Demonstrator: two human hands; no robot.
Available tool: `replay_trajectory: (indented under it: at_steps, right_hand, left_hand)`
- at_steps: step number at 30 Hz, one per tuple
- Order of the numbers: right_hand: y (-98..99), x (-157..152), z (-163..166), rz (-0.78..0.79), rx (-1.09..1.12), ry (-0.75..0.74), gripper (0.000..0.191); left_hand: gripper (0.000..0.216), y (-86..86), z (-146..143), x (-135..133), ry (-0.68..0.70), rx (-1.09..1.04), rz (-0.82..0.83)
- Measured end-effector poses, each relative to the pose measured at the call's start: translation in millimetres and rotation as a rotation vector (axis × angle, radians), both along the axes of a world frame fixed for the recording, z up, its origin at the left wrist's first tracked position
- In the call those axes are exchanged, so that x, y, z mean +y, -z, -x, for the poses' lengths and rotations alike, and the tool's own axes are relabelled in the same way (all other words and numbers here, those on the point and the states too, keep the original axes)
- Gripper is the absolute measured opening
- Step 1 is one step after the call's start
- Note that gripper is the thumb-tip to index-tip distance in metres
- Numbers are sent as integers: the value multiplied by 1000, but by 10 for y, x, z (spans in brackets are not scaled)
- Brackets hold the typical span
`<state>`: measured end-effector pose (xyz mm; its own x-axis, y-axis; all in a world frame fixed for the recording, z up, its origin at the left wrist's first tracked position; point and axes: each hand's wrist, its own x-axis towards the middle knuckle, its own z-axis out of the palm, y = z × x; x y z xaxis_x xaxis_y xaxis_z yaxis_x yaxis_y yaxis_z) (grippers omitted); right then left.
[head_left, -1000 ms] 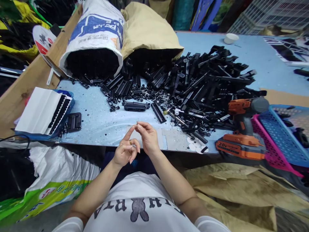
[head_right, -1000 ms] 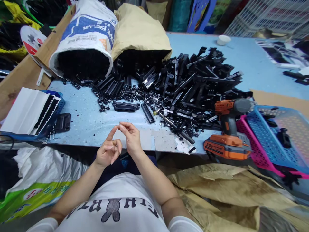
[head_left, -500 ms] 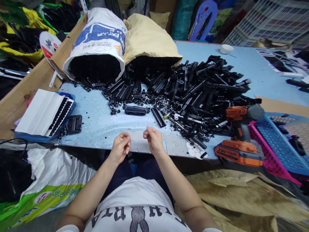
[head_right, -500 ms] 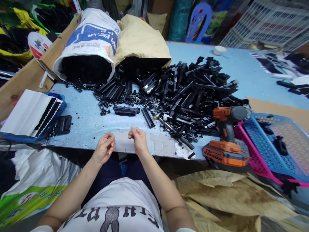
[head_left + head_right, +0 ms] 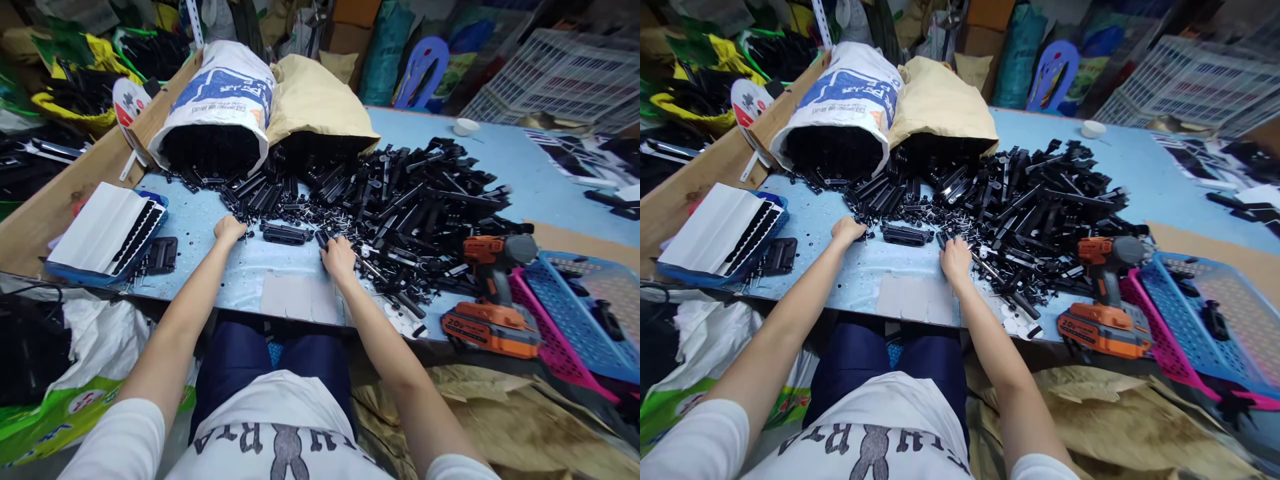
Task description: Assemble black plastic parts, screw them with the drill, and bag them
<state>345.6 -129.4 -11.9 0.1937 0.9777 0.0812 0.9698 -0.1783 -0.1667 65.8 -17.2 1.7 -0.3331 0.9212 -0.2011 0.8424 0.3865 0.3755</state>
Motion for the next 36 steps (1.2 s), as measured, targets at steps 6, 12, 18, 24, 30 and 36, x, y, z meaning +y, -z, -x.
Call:
replay_trajectory:
  at_steps: [6,12,18,24,30,36]
  right_hand:
    - [-41,-83,-101,-119,853,59,24]
    - [-13,-520,293,35,1737,-99,66]
    - [101,-922,-70,89,1037,-331,38]
    - [31,-895,214,115,637,-568,44]
    - [0,-801,726,229,1557,-127,60]
    - [-75,-818,530,180,1483,-342,47]
  left_hand:
    - [38,-1,32,-129,49,-23,-161]
    - [39,12,98,-774,307,-433,-326]
    - [35,124,31,-1403,236,-977,-41]
    - [45,177,-244,-1698,214,-1196,24]
    - [51,56,-473,-1918,276,-1103,-103]
    - [34,-40,-457,-1953,479,-815,-381]
